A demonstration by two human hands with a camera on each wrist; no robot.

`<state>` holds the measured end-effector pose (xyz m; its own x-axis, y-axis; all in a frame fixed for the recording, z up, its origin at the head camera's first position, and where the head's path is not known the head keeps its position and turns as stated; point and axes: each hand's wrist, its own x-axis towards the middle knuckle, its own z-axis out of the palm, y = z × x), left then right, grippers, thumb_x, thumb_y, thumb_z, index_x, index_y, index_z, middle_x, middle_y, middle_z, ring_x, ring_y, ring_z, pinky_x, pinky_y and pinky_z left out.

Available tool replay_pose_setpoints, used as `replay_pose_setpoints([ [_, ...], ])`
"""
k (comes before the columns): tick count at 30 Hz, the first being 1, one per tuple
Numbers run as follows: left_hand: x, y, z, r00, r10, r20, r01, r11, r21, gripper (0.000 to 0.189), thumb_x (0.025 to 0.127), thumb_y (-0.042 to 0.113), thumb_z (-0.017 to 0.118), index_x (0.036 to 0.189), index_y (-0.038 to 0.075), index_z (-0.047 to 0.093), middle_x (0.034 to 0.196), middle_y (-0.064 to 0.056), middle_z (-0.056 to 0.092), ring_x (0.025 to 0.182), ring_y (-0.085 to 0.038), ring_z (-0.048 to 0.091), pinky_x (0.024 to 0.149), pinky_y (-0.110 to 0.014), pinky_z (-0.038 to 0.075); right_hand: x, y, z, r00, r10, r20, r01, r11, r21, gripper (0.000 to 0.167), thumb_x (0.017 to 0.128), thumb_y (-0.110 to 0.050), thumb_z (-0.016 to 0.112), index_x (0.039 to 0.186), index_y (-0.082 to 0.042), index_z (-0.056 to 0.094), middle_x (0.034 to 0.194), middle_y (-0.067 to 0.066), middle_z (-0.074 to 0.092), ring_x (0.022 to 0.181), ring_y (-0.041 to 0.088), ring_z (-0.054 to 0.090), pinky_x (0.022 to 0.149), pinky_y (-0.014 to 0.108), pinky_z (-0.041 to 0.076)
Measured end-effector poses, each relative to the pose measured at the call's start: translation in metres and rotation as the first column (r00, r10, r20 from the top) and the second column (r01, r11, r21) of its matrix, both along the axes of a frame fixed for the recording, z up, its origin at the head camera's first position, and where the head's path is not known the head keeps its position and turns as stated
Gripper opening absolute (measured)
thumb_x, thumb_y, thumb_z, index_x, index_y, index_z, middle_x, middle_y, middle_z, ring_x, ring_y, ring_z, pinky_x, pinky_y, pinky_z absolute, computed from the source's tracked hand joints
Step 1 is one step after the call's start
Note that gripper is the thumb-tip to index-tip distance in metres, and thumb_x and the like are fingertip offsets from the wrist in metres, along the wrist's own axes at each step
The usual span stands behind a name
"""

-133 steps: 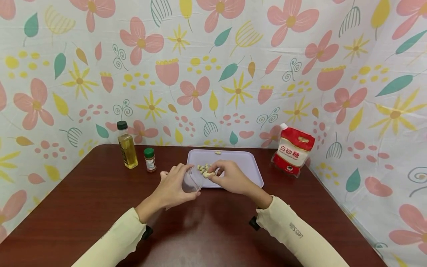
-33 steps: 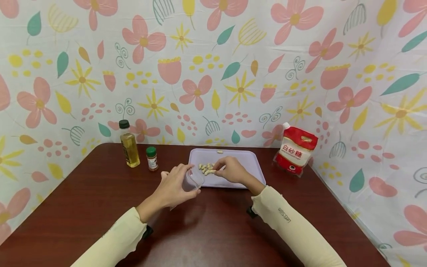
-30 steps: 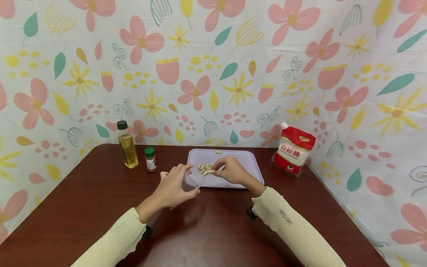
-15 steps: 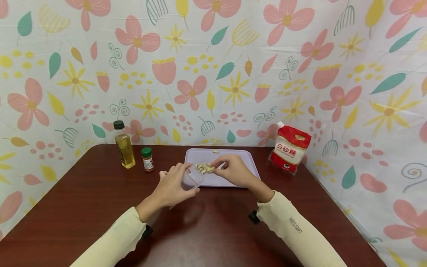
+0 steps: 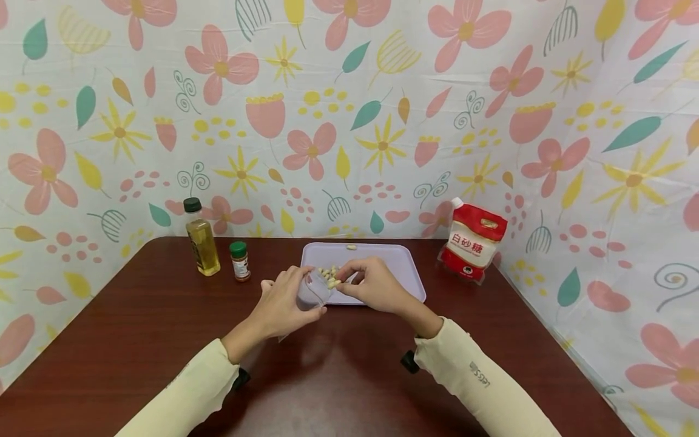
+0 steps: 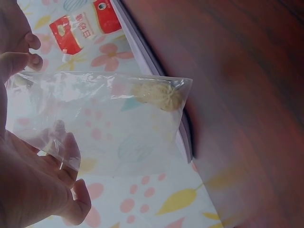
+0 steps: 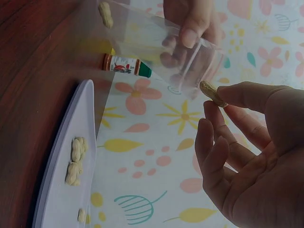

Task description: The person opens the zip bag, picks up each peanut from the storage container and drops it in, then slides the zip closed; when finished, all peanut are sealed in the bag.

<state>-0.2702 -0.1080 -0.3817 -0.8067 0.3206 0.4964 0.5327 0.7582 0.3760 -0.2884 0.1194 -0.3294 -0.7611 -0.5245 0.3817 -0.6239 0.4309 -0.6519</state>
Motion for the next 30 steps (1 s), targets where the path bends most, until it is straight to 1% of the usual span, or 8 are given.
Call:
replay_pose_setpoints([
  [5, 0.000, 0.000, 0.001, 1.000, -0.007, 0.004, 0.007, 1.000, 0.000, 0.077, 0.075, 0.051, 0.076, 0.136, 0.012, 0.051, 0.109, 0.001, 0.057, 0.093, -0.015, 0.053, 0.070, -0.039, 0.027, 0.001, -0.003, -0.003, 1.000, -0.006, 0.026, 0.006, 1.000, 0.011, 0.006, 0.086, -0.008, 0.076, 0.092, -0.010, 0.076, 0.095, 0.000, 0.072, 0.078, 0.016, 0.066, 0.068, 0.029, 0.054],
  [11, 0.000, -0.001, 0.000, 1.000, -0.013, 0.000, 0.013, 1.000, 0.009, 0.077, 0.076, 0.051, 0.076, 0.137, 0.012, 0.050, 0.109, 0.001, 0.057, 0.093, -0.015, 0.053, 0.070, -0.039, 0.027, 0.000, -0.005, -0.006, 0.999, 0.002, 0.033, -0.002, 1.000, 0.012, 0.005, 0.086, -0.009, 0.076, 0.090, -0.011, 0.076, 0.093, 0.000, 0.072, 0.074, 0.014, 0.066, 0.065, 0.029, 0.054],
  [17, -0.001, -0.002, 0.000, 1.000, -0.013, 0.017, 0.012, 1.000, 0.020, 0.077, 0.077, 0.050, 0.075, 0.138, 0.012, 0.049, 0.111, -0.001, 0.058, 0.096, -0.017, 0.053, 0.072, -0.041, 0.027, -0.003, -0.006, -0.006, 1.000, 0.005, 0.029, -0.005, 1.000, 0.004, 0.006, 0.085, -0.007, 0.075, 0.091, -0.006, 0.075, 0.095, 0.002, 0.072, 0.075, 0.018, 0.067, 0.068, 0.031, 0.055],
  [19, -0.001, -0.002, 0.000, 1.000, -0.010, 0.020, 0.009, 1.000, 0.021, 0.077, 0.077, 0.050, 0.074, 0.138, 0.012, 0.049, 0.112, -0.001, 0.058, 0.097, -0.018, 0.054, 0.072, -0.041, 0.027, -0.005, -0.005, -0.007, 0.999, 0.002, 0.036, -0.002, 1.000, -0.007, 0.006, 0.086, -0.007, 0.075, 0.092, -0.005, 0.075, 0.095, 0.003, 0.073, 0.076, 0.021, 0.068, 0.066, 0.031, 0.055],
  [23, -0.001, -0.003, -0.001, 1.000, -0.007, 0.024, 0.006, 1.000, 0.019, 0.076, 0.077, 0.051, 0.074, 0.138, 0.012, 0.049, 0.113, -0.001, 0.059, 0.098, -0.018, 0.053, 0.072, -0.041, 0.027, -0.011, -0.005, -0.010, 0.999, -0.013, 0.046, 0.014, 1.000, -0.025, 0.007, 0.086, -0.007, 0.074, 0.092, -0.005, 0.075, 0.093, 0.002, 0.073, 0.076, 0.022, 0.068, 0.066, 0.030, 0.054],
  [26, -0.001, -0.004, -0.001, 1.000, -0.007, 0.027, 0.007, 1.000, 0.024, 0.077, 0.077, 0.051, 0.073, 0.139, 0.013, 0.049, 0.114, -0.002, 0.059, 0.099, -0.018, 0.053, 0.072, -0.041, 0.027, -0.016, -0.004, -0.012, 0.998, -0.036, 0.042, 0.038, 0.998, -0.040, 0.007, 0.085, -0.006, 0.075, 0.092, -0.005, 0.076, 0.091, 0.002, 0.073, 0.078, 0.017, 0.068, 0.069, 0.031, 0.054],
  [30, -0.002, -0.005, -0.001, 0.999, -0.009, 0.034, 0.008, 1.000, 0.026, 0.077, 0.078, 0.051, 0.073, 0.140, 0.013, 0.048, 0.117, -0.004, 0.060, 0.102, -0.019, 0.053, 0.073, -0.041, 0.027, -0.026, -0.002, -0.019, 0.997, -0.076, 0.028, 0.077, 0.996, -0.043, 0.007, 0.085, -0.006, 0.075, 0.091, -0.007, 0.077, 0.092, 0.002, 0.074, 0.083, 0.016, 0.067, 0.072, 0.032, 0.054],
])
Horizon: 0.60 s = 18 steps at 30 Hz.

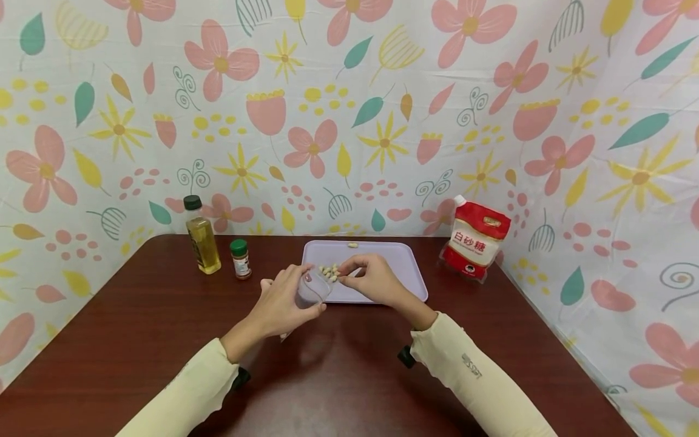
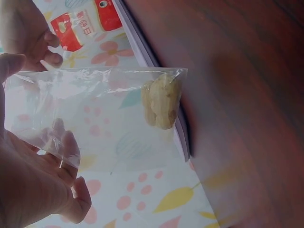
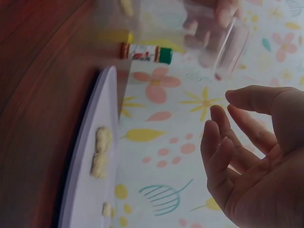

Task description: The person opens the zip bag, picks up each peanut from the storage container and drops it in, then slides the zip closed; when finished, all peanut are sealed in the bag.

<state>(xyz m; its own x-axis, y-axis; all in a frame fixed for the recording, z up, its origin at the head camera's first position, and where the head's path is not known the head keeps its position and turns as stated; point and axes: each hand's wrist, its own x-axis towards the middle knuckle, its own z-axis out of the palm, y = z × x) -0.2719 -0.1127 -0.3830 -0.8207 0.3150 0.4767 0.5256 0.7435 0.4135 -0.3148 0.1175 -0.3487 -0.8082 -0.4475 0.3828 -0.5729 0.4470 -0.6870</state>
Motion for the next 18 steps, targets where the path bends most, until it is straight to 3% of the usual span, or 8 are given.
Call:
replay_pose_setpoints([
  [6, 0.000, -0.002, -0.001, 1.000, 0.002, 0.005, -0.002, 1.000, -0.002, 0.077, 0.079, 0.049, 0.075, 0.141, 0.013, 0.048, 0.117, -0.002, 0.058, 0.104, -0.020, 0.053, 0.073, -0.042, 0.027, -0.022, 0.004, -0.013, 0.998, -0.062, 0.011, 0.062, 0.997, 0.039, 0.008, 0.085, -0.006, 0.075, 0.092, -0.010, 0.077, 0.092, 0.003, 0.075, 0.083, 0.013, 0.067, 0.070, 0.031, 0.053],
  [10, 0.000, -0.002, -0.001, 1.000, 0.003, -0.004, -0.003, 1.000, -0.003, 0.076, 0.078, 0.050, 0.074, 0.140, 0.014, 0.050, 0.118, -0.001, 0.059, 0.105, -0.020, 0.054, 0.074, -0.043, 0.028, -0.035, 0.007, -0.020, 0.995, -0.100, 0.027, 0.098, 0.992, 0.075, 0.010, 0.084, -0.005, 0.074, 0.094, -0.007, 0.077, 0.091, 0.004, 0.075, 0.079, 0.018, 0.068, 0.066, 0.031, 0.053],
  [18, -0.002, -0.004, -0.002, 1.000, 0.012, -0.004, -0.012, 1.000, -0.016, 0.075, 0.079, 0.052, 0.073, 0.140, 0.016, 0.050, 0.117, -0.001, 0.058, 0.105, -0.019, 0.054, 0.074, -0.043, 0.028, -0.061, 0.007, -0.031, 0.990, -0.137, 0.030, 0.131, 0.980, 0.152, 0.012, 0.084, -0.004, 0.074, 0.095, 0.000, 0.076, 0.089, 0.007, 0.074, 0.089, 0.026, 0.068, 0.072, 0.036, 0.052],
])
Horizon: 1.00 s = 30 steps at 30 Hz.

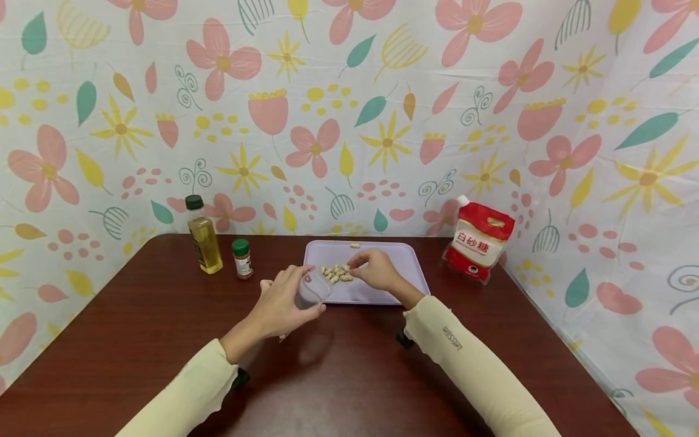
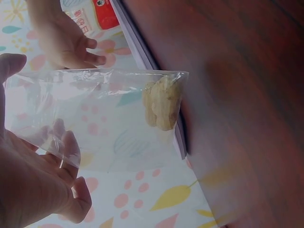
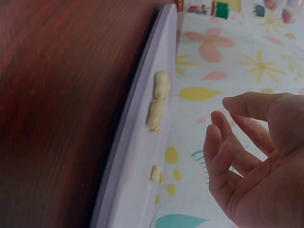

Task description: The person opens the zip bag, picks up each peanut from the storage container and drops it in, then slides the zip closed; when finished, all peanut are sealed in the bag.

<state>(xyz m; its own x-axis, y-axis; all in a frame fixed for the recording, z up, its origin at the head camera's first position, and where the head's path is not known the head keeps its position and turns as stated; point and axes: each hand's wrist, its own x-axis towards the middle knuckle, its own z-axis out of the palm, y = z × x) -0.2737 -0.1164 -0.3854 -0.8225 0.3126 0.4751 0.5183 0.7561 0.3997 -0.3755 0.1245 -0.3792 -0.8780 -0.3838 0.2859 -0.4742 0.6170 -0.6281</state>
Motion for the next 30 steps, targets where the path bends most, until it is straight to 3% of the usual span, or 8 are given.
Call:
replay_pose_setpoints([
  [10, -0.001, 0.003, 0.004, 1.000, -0.022, -0.001, 0.022, 1.000, 0.009, 0.075, 0.080, 0.051, 0.073, 0.140, 0.013, 0.050, 0.119, -0.004, 0.059, 0.105, -0.020, 0.053, 0.074, -0.043, 0.028, -0.020, -0.001, -0.010, 0.995, -0.081, 0.059, 0.077, 0.994, 0.073, 0.012, 0.083, -0.004, 0.076, 0.094, 0.000, 0.076, 0.088, 0.006, 0.074, 0.083, 0.019, 0.068, 0.074, 0.035, 0.052],
  [14, 0.002, 0.003, 0.002, 1.000, -0.017, 0.005, 0.017, 1.000, 0.014, 0.074, 0.079, 0.050, 0.075, 0.139, 0.013, 0.051, 0.118, -0.005, 0.060, 0.105, -0.020, 0.054, 0.073, -0.042, 0.027, -0.027, -0.001, -0.018, 0.992, -0.075, 0.097, 0.062, 0.990, 0.130, 0.013, 0.084, -0.006, 0.076, 0.096, -0.002, 0.076, 0.089, 0.004, 0.074, 0.083, 0.017, 0.067, 0.076, 0.034, 0.052],
  [22, 0.000, 0.007, 0.000, 0.999, -0.040, -0.009, 0.040, 0.999, 0.022, 0.073, 0.079, 0.049, 0.075, 0.139, 0.015, 0.051, 0.119, -0.006, 0.060, 0.107, -0.021, 0.054, 0.073, -0.043, 0.027, -0.030, 0.005, -0.025, 0.984, -0.107, 0.145, 0.076, 0.976, 0.205, 0.012, 0.082, -0.006, 0.078, 0.094, -0.003, 0.077, 0.087, 0.005, 0.074, 0.084, 0.018, 0.067, 0.076, 0.034, 0.052],
  [30, 0.002, 0.003, -0.001, 1.000, -0.009, -0.003, 0.009, 1.000, 0.015, 0.073, 0.078, 0.049, 0.076, 0.138, 0.015, 0.053, 0.117, 0.001, 0.058, 0.107, -0.020, 0.054, 0.073, -0.042, 0.027, -0.031, -0.002, -0.027, 0.979, -0.097, 0.179, 0.046, 0.961, 0.271, 0.009, 0.086, -0.012, 0.074, 0.093, -0.009, 0.077, 0.087, -0.002, 0.071, 0.082, 0.013, 0.064, 0.074, 0.032, 0.052],
])
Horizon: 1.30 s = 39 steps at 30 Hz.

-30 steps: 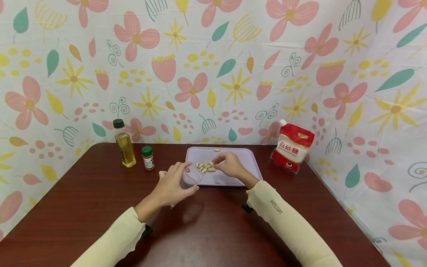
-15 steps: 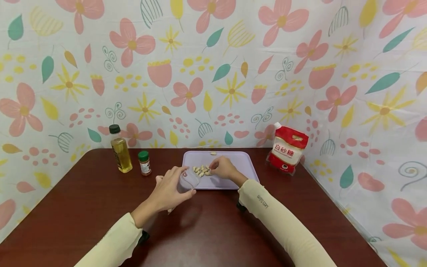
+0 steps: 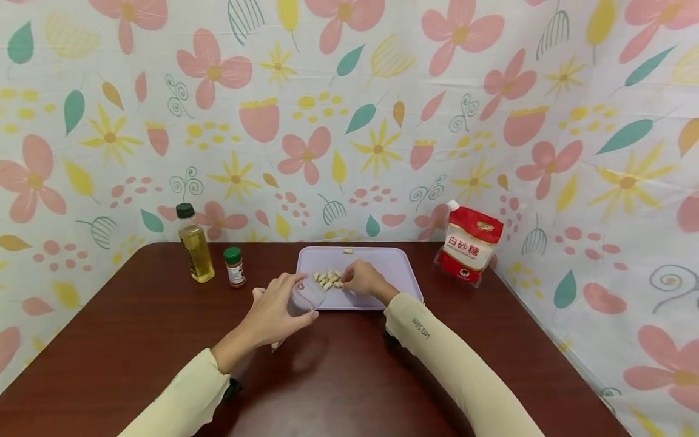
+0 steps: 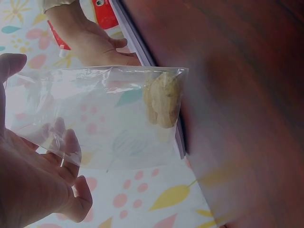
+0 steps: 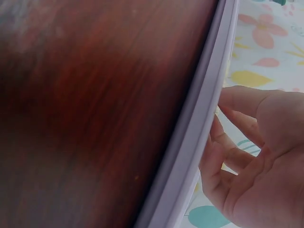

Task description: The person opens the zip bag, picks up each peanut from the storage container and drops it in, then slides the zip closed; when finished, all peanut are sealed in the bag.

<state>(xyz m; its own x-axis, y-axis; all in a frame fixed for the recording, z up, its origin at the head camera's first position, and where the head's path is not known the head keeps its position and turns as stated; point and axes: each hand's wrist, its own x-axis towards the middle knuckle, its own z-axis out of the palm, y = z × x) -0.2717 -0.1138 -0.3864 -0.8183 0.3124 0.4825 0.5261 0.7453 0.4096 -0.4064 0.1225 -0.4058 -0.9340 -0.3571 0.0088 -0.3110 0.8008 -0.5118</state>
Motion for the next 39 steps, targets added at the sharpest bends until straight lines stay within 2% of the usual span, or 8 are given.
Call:
replay_pose_setpoints([
  [4, 0.000, -0.001, -0.001, 1.000, -0.004, 0.014, 0.004, 1.000, -0.007, 0.073, 0.079, 0.050, 0.075, 0.139, 0.015, 0.052, 0.119, 0.001, 0.057, 0.108, -0.019, 0.054, 0.074, -0.042, 0.027, -0.001, -0.003, 0.000, 1.000, -0.032, 0.001, 0.032, 0.999, 0.019, 0.005, 0.086, -0.012, 0.074, 0.091, -0.011, 0.076, 0.088, -0.001, 0.071, 0.082, 0.015, 0.064, 0.074, 0.033, 0.052],
  [9, 0.000, -0.002, -0.001, 1.000, 0.001, 0.014, -0.001, 1.000, -0.004, 0.073, 0.079, 0.050, 0.075, 0.139, 0.016, 0.052, 0.118, 0.001, 0.058, 0.108, -0.019, 0.054, 0.074, -0.042, 0.027, -0.002, -0.002, -0.002, 1.000, -0.018, -0.011, 0.018, 1.000, 0.024, 0.005, 0.087, -0.009, 0.073, 0.091, -0.009, 0.076, 0.089, 0.001, 0.071, 0.084, 0.016, 0.063, 0.075, 0.034, 0.052],
  [17, 0.001, -0.002, -0.001, 1.000, 0.006, 0.026, -0.006, 1.000, -0.012, 0.074, 0.079, 0.051, 0.075, 0.139, 0.015, 0.052, 0.119, 0.000, 0.058, 0.109, -0.020, 0.054, 0.075, -0.043, 0.028, 0.009, -0.001, 0.005, 0.999, -0.002, -0.047, 0.002, 1.000, 0.014, 0.005, 0.088, -0.012, 0.073, 0.091, -0.010, 0.076, 0.089, 0.001, 0.071, 0.082, 0.016, 0.063, 0.074, 0.036, 0.052],
  [22, 0.002, -0.002, 0.000, 0.999, 0.006, 0.041, -0.006, 1.000, -0.008, 0.075, 0.079, 0.050, 0.075, 0.140, 0.015, 0.051, 0.121, -0.002, 0.058, 0.111, -0.023, 0.054, 0.074, -0.044, 0.029, 0.021, 0.000, 0.013, 0.993, 0.014, -0.118, -0.017, 1.000, -0.022, 0.006, 0.088, -0.013, 0.073, 0.092, -0.010, 0.075, 0.089, 0.000, 0.070, 0.082, 0.016, 0.063, 0.073, 0.037, 0.051],
  [26, 0.002, -0.002, 0.001, 0.999, 0.006, 0.052, -0.006, 1.000, -0.002, 0.075, 0.079, 0.048, 0.076, 0.141, 0.015, 0.051, 0.120, -0.002, 0.058, 0.110, -0.023, 0.055, 0.075, -0.045, 0.029, 0.032, 0.003, 0.023, 0.988, 0.018, -0.156, -0.033, 0.995, -0.092, 0.008, 0.086, -0.012, 0.073, 0.093, -0.008, 0.076, 0.090, 0.000, 0.070, 0.080, 0.015, 0.064, 0.070, 0.035, 0.051],
  [34, 0.001, 0.000, 0.001, 0.998, 0.010, 0.059, -0.010, 1.000, 0.000, 0.076, 0.078, 0.049, 0.076, 0.141, 0.014, 0.050, 0.120, -0.003, 0.056, 0.110, -0.024, 0.055, 0.075, -0.045, 0.029, 0.056, 0.005, 0.046, 0.976, 0.045, -0.215, -0.091, 0.973, -0.211, 0.011, 0.088, -0.010, 0.071, 0.097, -0.006, 0.077, 0.093, 0.001, 0.072, 0.077, 0.015, 0.065, 0.068, 0.033, 0.053],
  [39, 0.002, 0.001, 0.002, 0.997, 0.009, 0.075, -0.010, 1.000, 0.020, 0.076, 0.079, 0.048, 0.077, 0.141, 0.014, 0.050, 0.120, -0.004, 0.055, 0.109, -0.025, 0.053, 0.074, -0.045, 0.027, 0.073, 0.004, 0.058, 0.972, 0.058, -0.230, -0.120, 0.957, -0.264, 0.009, 0.089, -0.012, 0.072, 0.095, -0.009, 0.077, 0.092, 0.000, 0.071, 0.069, 0.016, 0.064, 0.059, 0.031, 0.050],
])
